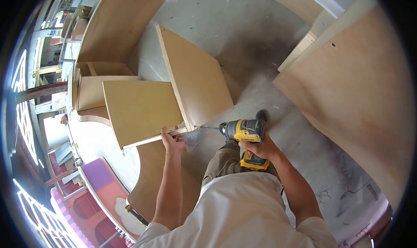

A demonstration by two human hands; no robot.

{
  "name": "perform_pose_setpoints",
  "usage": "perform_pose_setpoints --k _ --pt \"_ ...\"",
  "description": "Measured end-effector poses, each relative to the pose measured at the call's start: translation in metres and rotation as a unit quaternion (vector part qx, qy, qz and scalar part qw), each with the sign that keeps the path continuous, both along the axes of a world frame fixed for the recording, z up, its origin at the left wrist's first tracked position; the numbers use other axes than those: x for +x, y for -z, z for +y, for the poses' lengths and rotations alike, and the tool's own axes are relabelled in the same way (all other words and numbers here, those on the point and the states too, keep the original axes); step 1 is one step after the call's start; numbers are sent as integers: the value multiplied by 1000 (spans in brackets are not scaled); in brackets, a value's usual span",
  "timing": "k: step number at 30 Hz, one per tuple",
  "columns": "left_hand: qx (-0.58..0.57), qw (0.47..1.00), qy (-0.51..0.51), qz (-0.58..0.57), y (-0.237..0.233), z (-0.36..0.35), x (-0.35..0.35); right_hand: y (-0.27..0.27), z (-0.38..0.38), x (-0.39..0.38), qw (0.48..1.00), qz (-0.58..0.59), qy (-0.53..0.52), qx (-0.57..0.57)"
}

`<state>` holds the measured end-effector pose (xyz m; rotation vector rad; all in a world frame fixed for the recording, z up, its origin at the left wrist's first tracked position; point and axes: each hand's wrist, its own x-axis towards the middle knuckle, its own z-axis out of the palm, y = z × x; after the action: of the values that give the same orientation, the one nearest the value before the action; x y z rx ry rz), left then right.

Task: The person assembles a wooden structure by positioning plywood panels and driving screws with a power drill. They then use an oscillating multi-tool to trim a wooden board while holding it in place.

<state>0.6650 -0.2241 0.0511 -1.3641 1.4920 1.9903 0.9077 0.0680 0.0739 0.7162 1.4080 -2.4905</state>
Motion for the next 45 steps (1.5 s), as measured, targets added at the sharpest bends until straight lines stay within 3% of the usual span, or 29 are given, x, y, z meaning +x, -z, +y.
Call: perform_pose_setpoints --k 8,13,20,31,45 --pt "-24 998 -46 30 2 12 2 15 13 -18 997 -13 -45 -59" --pt "-39 996 -60 46 -1 17 3 26 32 -35 977 -67 -93 -181" --pt "-46 995 -72 52 5 16 4 50 30 -34 979 -38 -101 -174" --pt "-66 994 -74 50 -2 25 8 50 34 -25 976 -55 -86 -195" --pt "-66 992 -88 54 5 22 7 41 37 -24 986 -44 -77 -143"
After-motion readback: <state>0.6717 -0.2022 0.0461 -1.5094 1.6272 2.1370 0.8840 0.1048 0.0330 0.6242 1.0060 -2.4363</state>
